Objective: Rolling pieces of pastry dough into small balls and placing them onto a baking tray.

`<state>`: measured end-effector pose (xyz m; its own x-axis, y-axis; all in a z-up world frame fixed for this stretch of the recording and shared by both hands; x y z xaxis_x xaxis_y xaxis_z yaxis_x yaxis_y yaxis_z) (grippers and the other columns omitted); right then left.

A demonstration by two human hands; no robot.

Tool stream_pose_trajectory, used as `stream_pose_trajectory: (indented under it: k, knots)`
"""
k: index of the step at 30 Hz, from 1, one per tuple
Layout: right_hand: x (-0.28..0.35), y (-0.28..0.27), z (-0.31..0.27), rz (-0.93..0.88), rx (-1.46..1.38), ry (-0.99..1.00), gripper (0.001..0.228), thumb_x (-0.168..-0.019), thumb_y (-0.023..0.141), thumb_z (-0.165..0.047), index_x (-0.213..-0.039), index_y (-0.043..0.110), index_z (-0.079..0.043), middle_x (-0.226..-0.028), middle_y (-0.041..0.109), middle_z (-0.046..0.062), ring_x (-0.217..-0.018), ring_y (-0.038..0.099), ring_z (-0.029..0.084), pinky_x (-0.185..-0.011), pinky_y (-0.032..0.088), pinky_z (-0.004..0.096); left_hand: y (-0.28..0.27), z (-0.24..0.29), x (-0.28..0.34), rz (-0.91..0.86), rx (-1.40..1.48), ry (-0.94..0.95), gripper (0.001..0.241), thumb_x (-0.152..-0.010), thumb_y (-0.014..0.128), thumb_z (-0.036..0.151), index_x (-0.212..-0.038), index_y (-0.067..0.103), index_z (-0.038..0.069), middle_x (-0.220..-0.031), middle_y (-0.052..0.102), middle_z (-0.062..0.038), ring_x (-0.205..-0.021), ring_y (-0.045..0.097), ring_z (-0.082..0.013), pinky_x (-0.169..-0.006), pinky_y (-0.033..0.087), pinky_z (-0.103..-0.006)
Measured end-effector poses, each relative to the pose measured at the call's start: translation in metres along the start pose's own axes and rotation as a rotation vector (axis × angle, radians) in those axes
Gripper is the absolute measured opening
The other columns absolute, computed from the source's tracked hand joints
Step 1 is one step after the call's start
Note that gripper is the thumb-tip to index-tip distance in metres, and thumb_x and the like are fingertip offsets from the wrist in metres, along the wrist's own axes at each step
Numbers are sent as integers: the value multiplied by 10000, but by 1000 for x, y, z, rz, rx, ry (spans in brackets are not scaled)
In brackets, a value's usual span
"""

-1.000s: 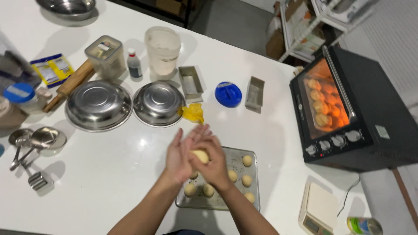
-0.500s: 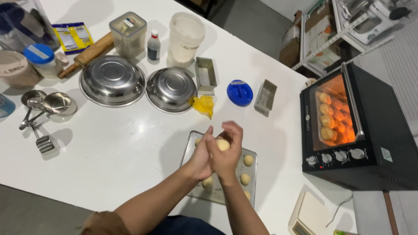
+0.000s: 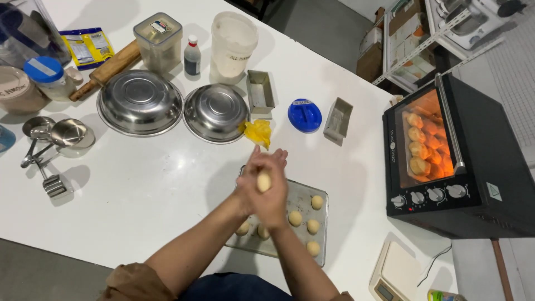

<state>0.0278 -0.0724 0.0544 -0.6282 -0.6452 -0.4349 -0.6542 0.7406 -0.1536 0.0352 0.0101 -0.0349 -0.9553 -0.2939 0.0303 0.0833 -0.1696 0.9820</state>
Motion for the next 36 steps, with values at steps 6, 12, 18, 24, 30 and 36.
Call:
stream_pose_trajectory:
  k: [6,12,18,24,30,36]
  knots:
    - [-1,-16,12,-217,214,-235,358,-823,802,-5,-1142,641,-26,-1166,670,106,-1126,650,242,-1031,505,356,31,29,13,-32,190,74,847,-1006,345,694,-1509,374,14,-1554,461,-122,-1429,418,-239,-1193,246,-382]
    - [-8,6,-3,19,157,0,389,-815,804,-49,-1153,611,-31,-1133,652,111,-990,649,228,-916,546,339,6,7,1,-70,-14,35,1029,-976,382,734,-1623,171,-38,-1697,249,-185,-1546,260,-300,-1290,187,-415]
    - [0,-11,-8,-249,84,-21,528,-815,824,-64,-1278,571,-48,-1263,630,113,-1174,630,239,-1038,505,349,25,32,6,-8,21,42,1027,-948,300,762,-1594,204,-30,-1671,291,-186,-1542,270,-296,-1248,199,-412]
    - [-15,-30,-48,-383,234,-36,752,-742,874,-154,-1409,539,-64,-1319,601,136,-1215,605,268,-1012,502,375,42,33,24,-72,121,16,1008,-963,307,740,-1591,229,-45,-1661,310,-205,-1541,284,-325,-1260,215,-438]
    - [-2,-31,-34,-351,336,88,696,-743,866,-185,-1373,593,-69,-1301,657,129,-1209,652,260,-1053,503,381,26,19,19,-36,50,58,989,-968,317,721,-1592,242,-43,-1655,332,-194,-1546,289,-311,-1261,214,-428]
    - [12,-41,28,-387,196,273,537,-806,859,-134,-1295,647,-69,-1310,684,123,-1230,646,228,-1073,499,357,-19,0,15,112,-79,100,980,-954,323,715,-1604,235,-13,-1668,326,-162,-1565,250,-287,-1263,172,-404]
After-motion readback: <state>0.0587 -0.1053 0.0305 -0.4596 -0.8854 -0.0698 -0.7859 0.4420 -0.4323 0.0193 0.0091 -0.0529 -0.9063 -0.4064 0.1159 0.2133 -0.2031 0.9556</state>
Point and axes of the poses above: each hand's wrist, its own x-axis away from the middle knuckle, its own y-axis out of the palm, z = x × y, the point moved 1 cm from there along -x, towards the middle knuckle
